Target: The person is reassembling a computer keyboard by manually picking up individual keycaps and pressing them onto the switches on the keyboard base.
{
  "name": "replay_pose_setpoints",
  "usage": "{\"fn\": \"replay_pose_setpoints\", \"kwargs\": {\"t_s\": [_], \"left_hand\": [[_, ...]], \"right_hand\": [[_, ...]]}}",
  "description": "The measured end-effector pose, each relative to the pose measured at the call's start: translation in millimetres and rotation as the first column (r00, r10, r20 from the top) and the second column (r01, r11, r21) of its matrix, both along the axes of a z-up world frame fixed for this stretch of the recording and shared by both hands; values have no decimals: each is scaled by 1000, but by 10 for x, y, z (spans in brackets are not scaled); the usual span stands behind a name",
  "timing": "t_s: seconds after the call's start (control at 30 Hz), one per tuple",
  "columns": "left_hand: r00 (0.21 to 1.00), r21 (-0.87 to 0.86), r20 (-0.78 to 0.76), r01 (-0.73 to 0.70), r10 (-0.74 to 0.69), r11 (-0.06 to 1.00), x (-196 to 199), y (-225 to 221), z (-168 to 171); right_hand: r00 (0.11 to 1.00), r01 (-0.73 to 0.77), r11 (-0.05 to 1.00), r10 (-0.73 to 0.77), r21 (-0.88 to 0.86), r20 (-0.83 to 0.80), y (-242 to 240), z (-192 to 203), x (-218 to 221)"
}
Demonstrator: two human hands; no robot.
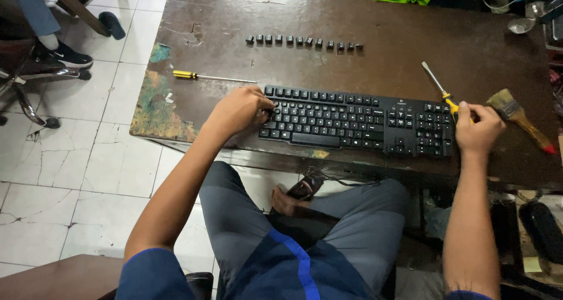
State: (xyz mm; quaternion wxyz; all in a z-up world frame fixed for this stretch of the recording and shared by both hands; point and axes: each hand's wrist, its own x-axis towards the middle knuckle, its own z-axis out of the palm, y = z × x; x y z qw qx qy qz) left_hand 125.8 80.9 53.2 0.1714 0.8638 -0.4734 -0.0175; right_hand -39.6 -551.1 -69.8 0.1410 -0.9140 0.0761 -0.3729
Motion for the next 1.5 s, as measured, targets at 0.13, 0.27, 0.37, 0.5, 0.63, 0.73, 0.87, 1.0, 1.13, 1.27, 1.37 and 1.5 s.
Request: {"fn": "replay_pose_setpoints", "kwargs": {"t_s": [0.13,0.27,0.37,0.5,0.63,0.73,0.87,1.0,1.13,1.27,1.37,1.5], "left_hand": [[995,-25,76,69,-67,997,87,0,-131],[997,44,53,52,-54,998,117,-10,-87],[999,74,7,33,-34,997,128,-4,-47],[997,46,16,70,-71,997,128,-17,-15],[997,65,-55,60,-56,996,164,-19,-55],[997,108,-54,57,-51,992,189,-46,-74],[997,97,-79,34,-26,995,203,-59,-92],[997,65,-73,26,-22,998,265,15,-72],[997,42,-49,62,-60,997,230,31,-67],[996,32,-27,81,-80,996,241,39,-156],[996,23,-15,90,-90,996,178,25,-101],[995,28,11,97,-98,995,156,25,-113]], "right_hand": [[1000,-7,1000,6,12,8,34,21,0],[1000,-2,1000,2,10,-8,83,82,-14],[1000,-6,1000,6,4,-8,52,53,-11],[1000,11,1000,-11,-19,-27,12,11,-6],[1000,-6,999,7,33,-10,78,70,-17],[1000,-21,1000,21,11,15,93,74,-4],[1000,-7,1000,7,26,1,65,63,-2],[1000,-23,999,23,40,-7,104,108,-12],[1000,-7,1000,8,27,-22,36,34,2],[1000,-4,1000,4,11,-2,0,-2,17],[1000,-5,1000,5,28,-6,38,33,-2],[1000,-8,1000,8,28,-18,26,31,-3]]}}
